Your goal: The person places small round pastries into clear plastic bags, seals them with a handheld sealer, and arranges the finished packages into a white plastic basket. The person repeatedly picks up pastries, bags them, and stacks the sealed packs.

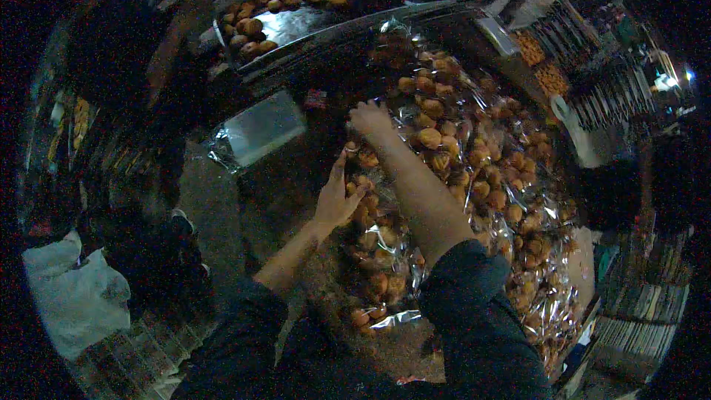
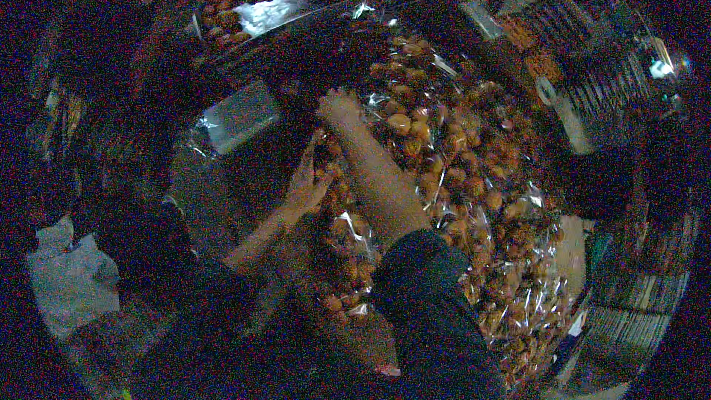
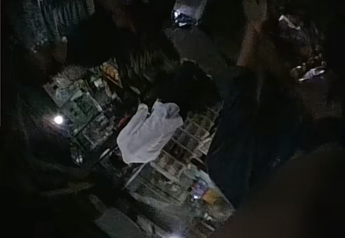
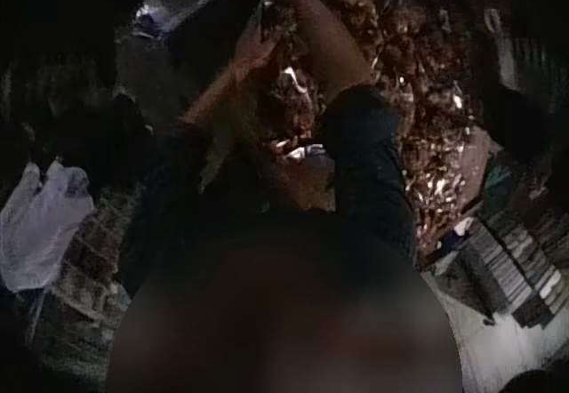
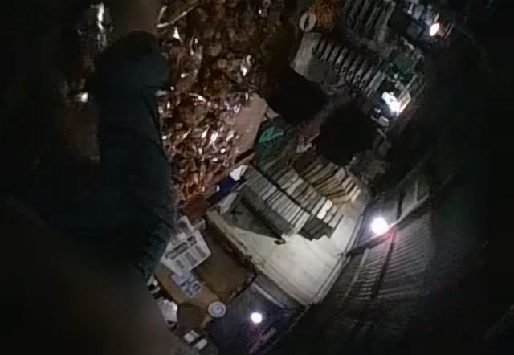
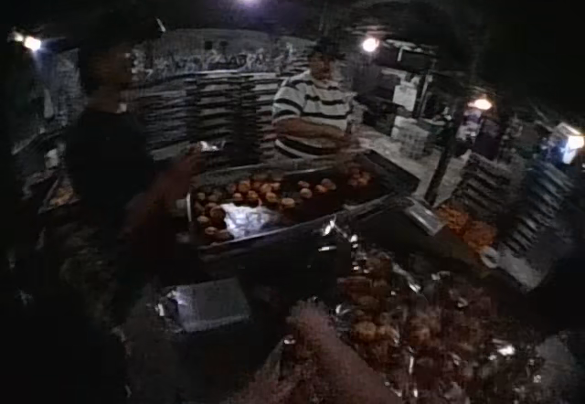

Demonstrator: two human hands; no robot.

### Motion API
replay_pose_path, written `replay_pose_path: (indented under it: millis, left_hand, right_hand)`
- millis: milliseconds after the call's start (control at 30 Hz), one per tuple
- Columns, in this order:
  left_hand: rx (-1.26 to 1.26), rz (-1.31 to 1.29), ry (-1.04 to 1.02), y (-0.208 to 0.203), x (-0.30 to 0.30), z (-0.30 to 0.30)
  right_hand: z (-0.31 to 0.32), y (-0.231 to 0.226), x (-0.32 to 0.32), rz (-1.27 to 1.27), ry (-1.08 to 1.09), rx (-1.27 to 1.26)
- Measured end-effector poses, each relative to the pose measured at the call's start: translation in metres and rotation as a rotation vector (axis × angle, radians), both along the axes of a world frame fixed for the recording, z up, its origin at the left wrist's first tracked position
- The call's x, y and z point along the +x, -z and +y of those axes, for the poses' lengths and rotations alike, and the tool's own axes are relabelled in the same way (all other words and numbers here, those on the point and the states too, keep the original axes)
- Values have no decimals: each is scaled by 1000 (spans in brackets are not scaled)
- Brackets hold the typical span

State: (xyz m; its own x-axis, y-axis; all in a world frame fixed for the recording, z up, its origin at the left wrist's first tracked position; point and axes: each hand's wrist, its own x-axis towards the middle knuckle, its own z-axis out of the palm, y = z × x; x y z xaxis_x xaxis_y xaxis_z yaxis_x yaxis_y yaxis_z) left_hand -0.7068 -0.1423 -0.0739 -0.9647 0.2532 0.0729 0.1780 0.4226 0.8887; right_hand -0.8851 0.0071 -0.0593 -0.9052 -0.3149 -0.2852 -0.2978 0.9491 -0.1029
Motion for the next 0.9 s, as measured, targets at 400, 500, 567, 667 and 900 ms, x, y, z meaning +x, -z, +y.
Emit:
replay_pose_path:
  millis: [400,500,567,667,900]
  left_hand:
    - [103,-162,94,-6,124,8]
    - [126,-171,12,-24,125,-2]
    - [53,-113,-52,-34,124,-10]
    - [-74,62,-163,-48,125,-16]
    - [27,127,13,-110,131,45]
  right_hand:
    - [13,13,130,289,-167,73]
    - [13,-17,143,145,-196,-179]
    - [24,-59,164,22,-175,-531]
    - [70,-127,224,109,-59,-972]
    - [251,-129,375,769,931,-511]
